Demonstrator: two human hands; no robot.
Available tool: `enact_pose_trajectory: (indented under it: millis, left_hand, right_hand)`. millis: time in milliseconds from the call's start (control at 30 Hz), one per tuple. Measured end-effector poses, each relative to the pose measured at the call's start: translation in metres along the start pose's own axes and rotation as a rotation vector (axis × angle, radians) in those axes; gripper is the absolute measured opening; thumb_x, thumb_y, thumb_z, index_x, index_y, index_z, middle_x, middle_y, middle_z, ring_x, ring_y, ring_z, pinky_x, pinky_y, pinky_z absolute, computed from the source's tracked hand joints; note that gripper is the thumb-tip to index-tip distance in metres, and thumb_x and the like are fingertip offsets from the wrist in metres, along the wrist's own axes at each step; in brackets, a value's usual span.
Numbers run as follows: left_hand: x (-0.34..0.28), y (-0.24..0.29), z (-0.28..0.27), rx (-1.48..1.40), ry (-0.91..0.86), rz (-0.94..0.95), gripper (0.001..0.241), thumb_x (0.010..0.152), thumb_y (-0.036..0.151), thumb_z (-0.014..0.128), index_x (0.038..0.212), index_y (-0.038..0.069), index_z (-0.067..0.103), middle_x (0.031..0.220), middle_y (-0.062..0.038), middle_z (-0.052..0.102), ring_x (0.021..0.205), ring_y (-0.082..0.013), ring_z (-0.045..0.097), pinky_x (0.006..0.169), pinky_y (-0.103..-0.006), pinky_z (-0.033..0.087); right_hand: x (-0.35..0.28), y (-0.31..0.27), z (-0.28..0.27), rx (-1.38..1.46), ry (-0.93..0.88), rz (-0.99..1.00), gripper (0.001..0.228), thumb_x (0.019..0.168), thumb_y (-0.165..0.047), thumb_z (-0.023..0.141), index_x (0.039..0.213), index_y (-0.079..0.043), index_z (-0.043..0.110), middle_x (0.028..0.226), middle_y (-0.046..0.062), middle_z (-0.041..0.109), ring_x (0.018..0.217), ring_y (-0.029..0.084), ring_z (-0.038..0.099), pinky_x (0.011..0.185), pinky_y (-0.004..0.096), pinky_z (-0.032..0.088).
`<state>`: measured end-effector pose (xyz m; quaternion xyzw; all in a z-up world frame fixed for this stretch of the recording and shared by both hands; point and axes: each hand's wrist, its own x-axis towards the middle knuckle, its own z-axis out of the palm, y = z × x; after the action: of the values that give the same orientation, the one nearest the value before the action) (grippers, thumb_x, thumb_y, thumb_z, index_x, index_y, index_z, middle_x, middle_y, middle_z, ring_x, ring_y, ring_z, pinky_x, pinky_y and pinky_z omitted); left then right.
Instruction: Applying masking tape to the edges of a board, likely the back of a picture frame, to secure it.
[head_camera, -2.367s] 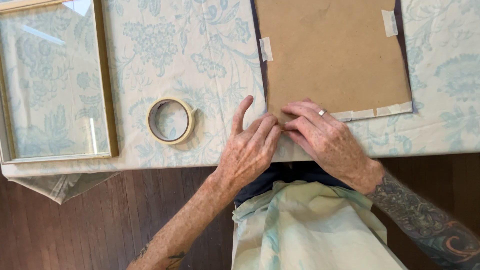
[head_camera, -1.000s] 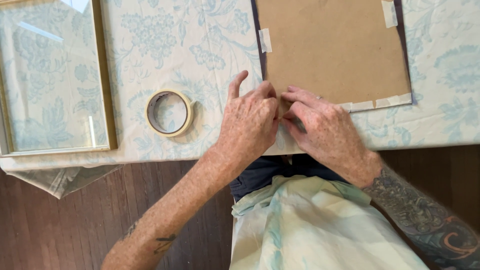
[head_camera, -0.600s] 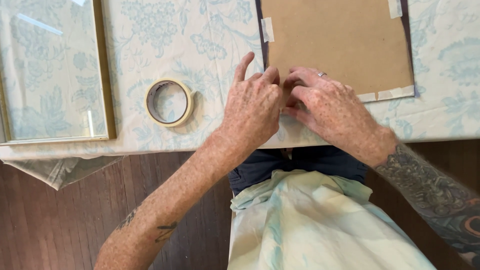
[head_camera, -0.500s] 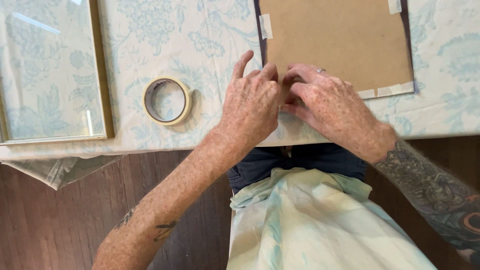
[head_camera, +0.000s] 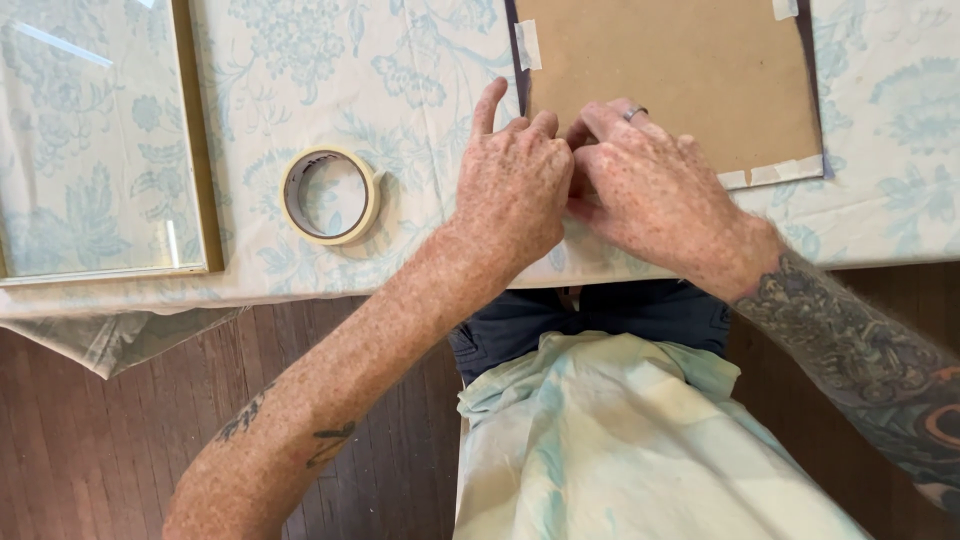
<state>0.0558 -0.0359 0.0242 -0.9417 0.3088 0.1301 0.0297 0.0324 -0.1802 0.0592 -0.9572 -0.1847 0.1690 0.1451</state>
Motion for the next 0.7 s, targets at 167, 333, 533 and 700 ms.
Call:
enact_pose_trajectory:
  millis: [167, 333, 533, 700]
  left_hand:
    - [0.004, -0.004, -0.009, 0.026, -0.127, -0.019, 0.028, 0.088, 0.033, 0.066, 0.110, 0.016, 0.071, 0.103, -0.002, 0.063, 0.118, -0.0267, 0.055, 0.129, -0.0615, 0.006]
    - [0.021, -0.012, -0.007, -0.026, -0.212, -0.001, 0.053, 0.086, 0.060, 0.071, 0.115, 0.015, 0.070, 0.108, -0.003, 0.067, 0.125, -0.0313, 0.052, 0.127, -0.0630, 0.009]
    - [0.028, -0.015, -0.006, -0.016, -0.261, -0.004, 0.070, 0.081, 0.079, 0.072, 0.117, 0.019, 0.070, 0.111, -0.001, 0.066, 0.124, -0.0304, 0.049, 0.118, -0.0605, 0.018]
    - [0.024, -0.019, -0.021, -0.040, -0.318, -0.026, 0.048, 0.082, 0.062, 0.080, 0.107, 0.022, 0.074, 0.108, -0.002, 0.066, 0.116, -0.0292, 0.050, 0.103, -0.0603, 0.029]
  right_hand:
    - [0.005, 0.001, -0.003, -0.069, -0.051, -0.010, 0.035, 0.097, -0.042, 0.067, 0.087, -0.009, 0.075, 0.123, 0.005, 0.056, 0.118, 0.031, 0.056, 0.071, 0.064, 0.056]
    - [0.009, 0.004, -0.001, -0.117, -0.076, -0.005, 0.029, 0.094, -0.041, 0.071, 0.084, -0.015, 0.076, 0.124, 0.004, 0.055, 0.124, 0.031, 0.052, 0.072, 0.062, 0.056]
    - [0.011, 0.012, 0.005, -0.180, -0.035, -0.051, 0.032, 0.090, -0.047, 0.074, 0.086, -0.015, 0.075, 0.123, 0.004, 0.056, 0.123, 0.031, 0.052, 0.066, 0.060, 0.058]
    - [0.014, 0.012, -0.003, -0.184, -0.067, -0.029, 0.032, 0.089, -0.048, 0.076, 0.088, -0.016, 0.077, 0.118, 0.004, 0.056, 0.120, 0.033, 0.054, 0.066, 0.061, 0.057]
